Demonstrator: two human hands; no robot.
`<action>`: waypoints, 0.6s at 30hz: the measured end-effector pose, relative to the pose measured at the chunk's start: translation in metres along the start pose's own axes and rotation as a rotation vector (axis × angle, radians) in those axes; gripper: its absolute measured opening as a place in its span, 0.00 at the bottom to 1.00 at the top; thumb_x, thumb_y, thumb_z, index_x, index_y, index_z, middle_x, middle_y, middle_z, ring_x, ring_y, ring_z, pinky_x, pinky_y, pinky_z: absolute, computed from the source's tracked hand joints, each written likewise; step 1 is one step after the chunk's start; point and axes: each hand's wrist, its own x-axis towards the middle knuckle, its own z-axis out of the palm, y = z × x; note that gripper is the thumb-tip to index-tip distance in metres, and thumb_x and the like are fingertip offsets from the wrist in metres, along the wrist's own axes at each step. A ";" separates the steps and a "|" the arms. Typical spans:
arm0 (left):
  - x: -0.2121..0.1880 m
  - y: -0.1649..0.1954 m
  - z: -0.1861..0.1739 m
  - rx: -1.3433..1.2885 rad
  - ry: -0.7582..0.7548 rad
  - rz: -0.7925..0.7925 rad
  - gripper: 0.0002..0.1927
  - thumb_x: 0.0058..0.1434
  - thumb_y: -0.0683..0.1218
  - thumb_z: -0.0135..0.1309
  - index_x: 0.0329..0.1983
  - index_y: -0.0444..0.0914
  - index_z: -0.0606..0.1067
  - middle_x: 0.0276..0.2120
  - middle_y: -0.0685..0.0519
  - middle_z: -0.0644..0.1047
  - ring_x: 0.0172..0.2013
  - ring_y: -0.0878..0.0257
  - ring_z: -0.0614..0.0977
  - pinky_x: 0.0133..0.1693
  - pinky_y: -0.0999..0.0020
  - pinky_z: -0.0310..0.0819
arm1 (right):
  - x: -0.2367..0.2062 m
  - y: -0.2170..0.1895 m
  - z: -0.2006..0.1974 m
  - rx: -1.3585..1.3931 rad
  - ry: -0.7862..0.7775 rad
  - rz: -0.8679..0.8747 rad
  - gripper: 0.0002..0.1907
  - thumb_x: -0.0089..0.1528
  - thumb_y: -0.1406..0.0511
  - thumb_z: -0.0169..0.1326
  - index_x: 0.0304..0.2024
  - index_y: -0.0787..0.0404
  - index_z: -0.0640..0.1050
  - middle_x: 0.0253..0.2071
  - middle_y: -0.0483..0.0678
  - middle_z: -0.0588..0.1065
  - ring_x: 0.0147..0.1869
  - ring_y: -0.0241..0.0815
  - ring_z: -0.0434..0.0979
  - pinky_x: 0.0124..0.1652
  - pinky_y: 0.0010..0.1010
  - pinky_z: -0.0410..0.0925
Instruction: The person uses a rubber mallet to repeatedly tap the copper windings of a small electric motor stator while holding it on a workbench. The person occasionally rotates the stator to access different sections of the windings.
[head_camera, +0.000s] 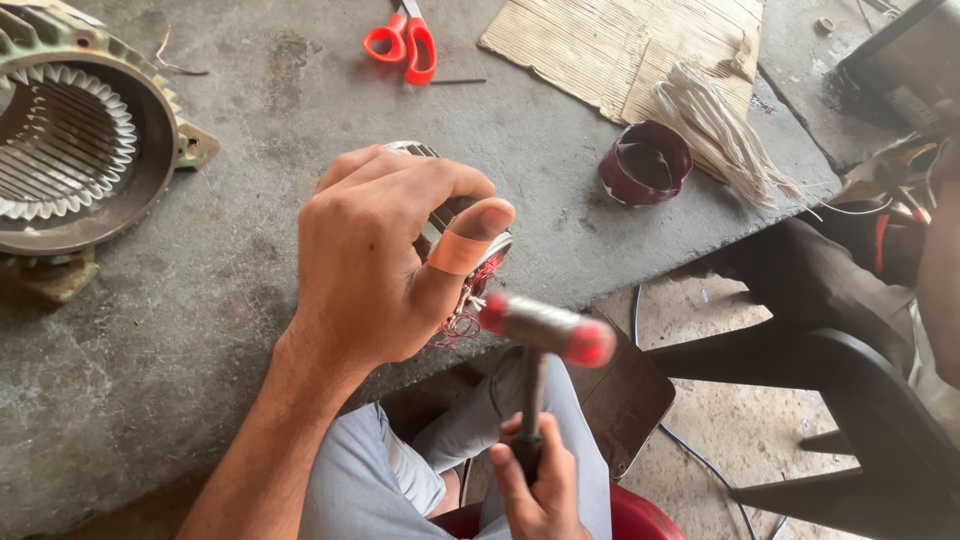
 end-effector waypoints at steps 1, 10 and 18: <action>0.000 0.000 0.000 0.002 -0.002 0.000 0.27 0.78 0.63 0.42 0.38 0.41 0.81 0.32 0.55 0.82 0.40 0.57 0.84 0.55 0.57 0.72 | 0.002 0.001 0.001 -0.101 0.001 -0.014 0.11 0.62 0.67 0.61 0.43 0.64 0.74 0.22 0.40 0.70 0.25 0.27 0.63 0.25 0.24 0.58; 0.005 0.004 0.000 0.039 -0.021 0.011 0.24 0.78 0.61 0.46 0.40 0.41 0.81 0.36 0.55 0.83 0.43 0.55 0.84 0.56 0.57 0.72 | 0.001 -0.009 -0.004 -0.139 -0.019 0.150 0.13 0.59 0.68 0.63 0.43 0.63 0.74 0.22 0.43 0.75 0.26 0.29 0.72 0.27 0.25 0.66; 0.011 0.017 0.000 0.054 -0.046 0.000 0.22 0.78 0.58 0.47 0.41 0.38 0.81 0.37 0.50 0.82 0.44 0.51 0.83 0.53 0.57 0.72 | -0.007 -0.014 -0.015 -0.044 -0.135 0.099 0.11 0.63 0.70 0.61 0.45 0.65 0.74 0.28 0.47 0.78 0.33 0.32 0.78 0.33 0.27 0.70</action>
